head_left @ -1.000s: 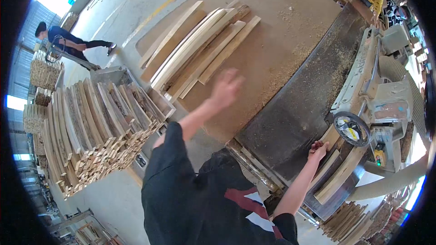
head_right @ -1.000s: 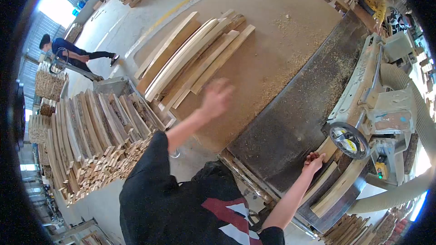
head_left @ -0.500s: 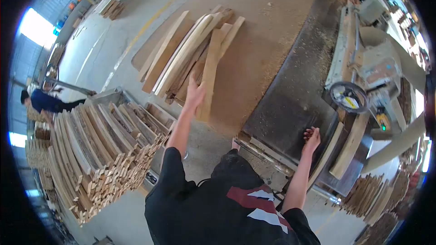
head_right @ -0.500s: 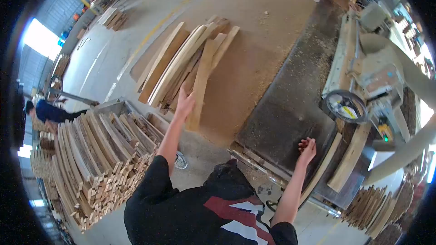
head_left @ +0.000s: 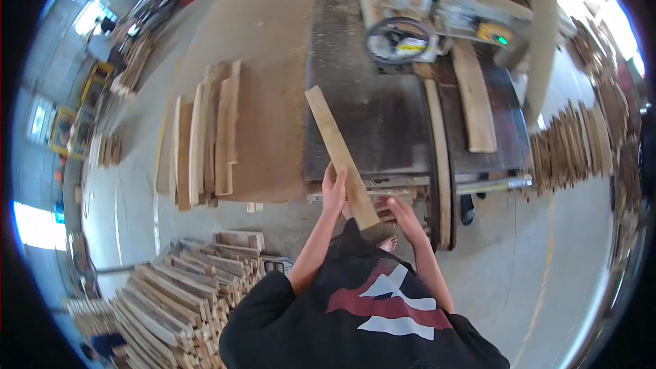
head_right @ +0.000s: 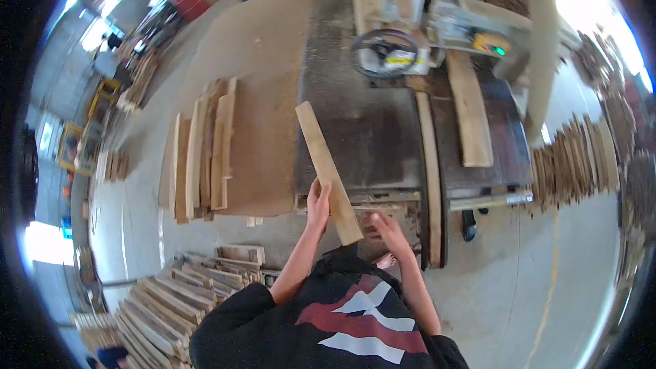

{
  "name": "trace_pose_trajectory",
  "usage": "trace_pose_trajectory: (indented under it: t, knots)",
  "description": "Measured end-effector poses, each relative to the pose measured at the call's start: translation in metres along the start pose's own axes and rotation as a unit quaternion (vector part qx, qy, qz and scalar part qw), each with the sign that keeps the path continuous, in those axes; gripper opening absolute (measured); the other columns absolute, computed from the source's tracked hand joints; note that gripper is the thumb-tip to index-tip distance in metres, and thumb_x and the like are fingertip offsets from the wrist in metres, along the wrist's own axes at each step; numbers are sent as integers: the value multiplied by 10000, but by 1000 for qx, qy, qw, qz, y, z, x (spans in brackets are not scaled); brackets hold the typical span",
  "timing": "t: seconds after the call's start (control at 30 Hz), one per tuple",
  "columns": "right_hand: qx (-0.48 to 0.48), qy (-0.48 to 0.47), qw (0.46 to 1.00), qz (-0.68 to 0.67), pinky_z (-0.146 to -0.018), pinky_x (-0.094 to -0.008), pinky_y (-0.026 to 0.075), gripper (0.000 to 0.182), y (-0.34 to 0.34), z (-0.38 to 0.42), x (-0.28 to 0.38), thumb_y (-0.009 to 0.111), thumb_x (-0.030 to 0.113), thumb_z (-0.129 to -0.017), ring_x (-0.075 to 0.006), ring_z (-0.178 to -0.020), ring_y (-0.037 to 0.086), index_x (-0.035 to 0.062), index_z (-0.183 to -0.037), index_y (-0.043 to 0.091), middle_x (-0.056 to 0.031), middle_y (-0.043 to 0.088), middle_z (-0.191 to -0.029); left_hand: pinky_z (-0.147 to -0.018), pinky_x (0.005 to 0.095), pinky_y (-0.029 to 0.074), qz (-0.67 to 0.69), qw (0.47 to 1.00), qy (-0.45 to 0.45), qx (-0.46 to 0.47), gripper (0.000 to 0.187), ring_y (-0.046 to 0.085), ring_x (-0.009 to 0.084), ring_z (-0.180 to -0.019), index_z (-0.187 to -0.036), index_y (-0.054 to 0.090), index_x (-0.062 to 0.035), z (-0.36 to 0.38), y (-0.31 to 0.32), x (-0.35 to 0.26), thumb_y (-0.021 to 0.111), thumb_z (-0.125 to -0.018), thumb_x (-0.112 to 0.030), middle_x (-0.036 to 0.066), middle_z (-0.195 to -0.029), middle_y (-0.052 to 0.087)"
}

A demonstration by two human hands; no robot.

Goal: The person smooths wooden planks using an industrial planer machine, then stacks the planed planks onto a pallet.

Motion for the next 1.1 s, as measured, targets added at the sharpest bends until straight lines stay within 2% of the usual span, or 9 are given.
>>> trace_pose_trajectory:
  t: [0.03, 0.13, 0.2, 0.3, 0.37, 0.53, 0.63, 0.83, 1.1]
  knots:
    - [-18, -7, 1000, -13, -789, -305, 542, 499, 1, 10, -4, 588, 413, -1006, -185, -970, 669, 39, -1335, 580, -88, 687, -1116, -924, 356, 502, -11, 994, -56, 88, 599, 621, 238, -1164, -1432, 425, 60, 14, 12, -21, 556, -1024, -358, 189, -1304, 617]
    - [-19, 49, 993, 107, -867, -359, 539, 627, -7, 36, -22, 663, 452, -939, -213, -1035, 654, 2, -1361, 553, -132, 675, -1157, -942, 374, 504, -327, 917, -120, 195, 608, 610, 344, -1195, -1429, 407, 86, 39, 49, -85, 544, -1021, -344, 279, -1332, 586]
    - [-17, 63, 970, 233, -887, -371, 534, 735, -20, 41, -30, 753, 482, -843, -222, -1066, 645, -18, -1346, 557, -160, 668, -1166, -987, 404, 481, -357, 905, -95, 210, 641, 577, 421, -1217, -1440, 369, 118, 45, 64, -61, 540, -1015, -331, 346, -1326, 556]
    - [-1, 10, 960, 278, -852, -357, 541, 801, -39, 47, -35, 824, 468, -764, -222, -1049, 652, -14, -1347, 559, -172, 673, -1160, -1057, 483, 420, -285, 930, 68, 224, 619, 489, 441, -1314, -1504, 355, 22, 46, 80, 5, 514, -1027, -339, 348, -1421, 470]
    - [36, 16, 976, 215, -841, -343, 541, 741, -47, 42, -61, 810, 435, -786, -219, -1036, 659, -7, -1330, 569, -165, 679, -1143, -1137, 562, 291, -453, 846, 167, 226, 546, 311, 470, -1437, -1549, 376, -160, 55, 98, 14, 445, -1056, -383, 308, -1560, 302]
    - [57, 115, 991, -24, -839, -327, 544, 514, -52, 33, -112, 740, 319, -874, -213, -1051, 659, 24, -1270, 598, -126, 677, -1137, -1154, 609, 214, -427, 850, 170, 258, 508, 233, 480, -1468, -1545, 388, -221, 73, 156, 22, 392, -1065, -387, 289, -1586, 247]
    - [10, 89, 892, -444, -779, -359, 571, 366, -56, 37, -110, 622, 329, -987, -219, -1014, 667, 78, -1251, 591, -67, 665, -1130, -1161, 605, 203, -501, 809, 227, 208, 521, 223, 451, -1490, -1553, 368, -180, 73, 185, 25, 392, -1060, -345, 284, -1586, 268]
    - [-123, 80, 918, -369, -760, -340, 533, 595, -73, 18, -106, 510, 611, -988, -196, -997, 665, 76, -1242, 565, -72, 647, -1182, -1200, 557, 179, -507, 831, 185, 136, 521, 214, 365, -1518, -1569, 345, -197, 33, 237, 32, 326, -1077, -365, 218, -1622, 253]
    - [-203, 42, 954, -216, -631, -322, 534, 496, -76, -38, -49, 454, 530, -1038, -207, -761, 700, 60, -1089, 607, -65, 689, -900, -1196, 550, 192, -519, 826, 177, 133, 525, 229, 353, -1515, -1572, 332, -209, -40, 263, 23, 353, -1066, -348, 213, -1614, 277]
Point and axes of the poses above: each hand's wrist, its own z-axis away from the middle knuckle, its own y-axis out of the palm, x = y × z, the point moved 3 cm from there along -z, towards the middle knuckle
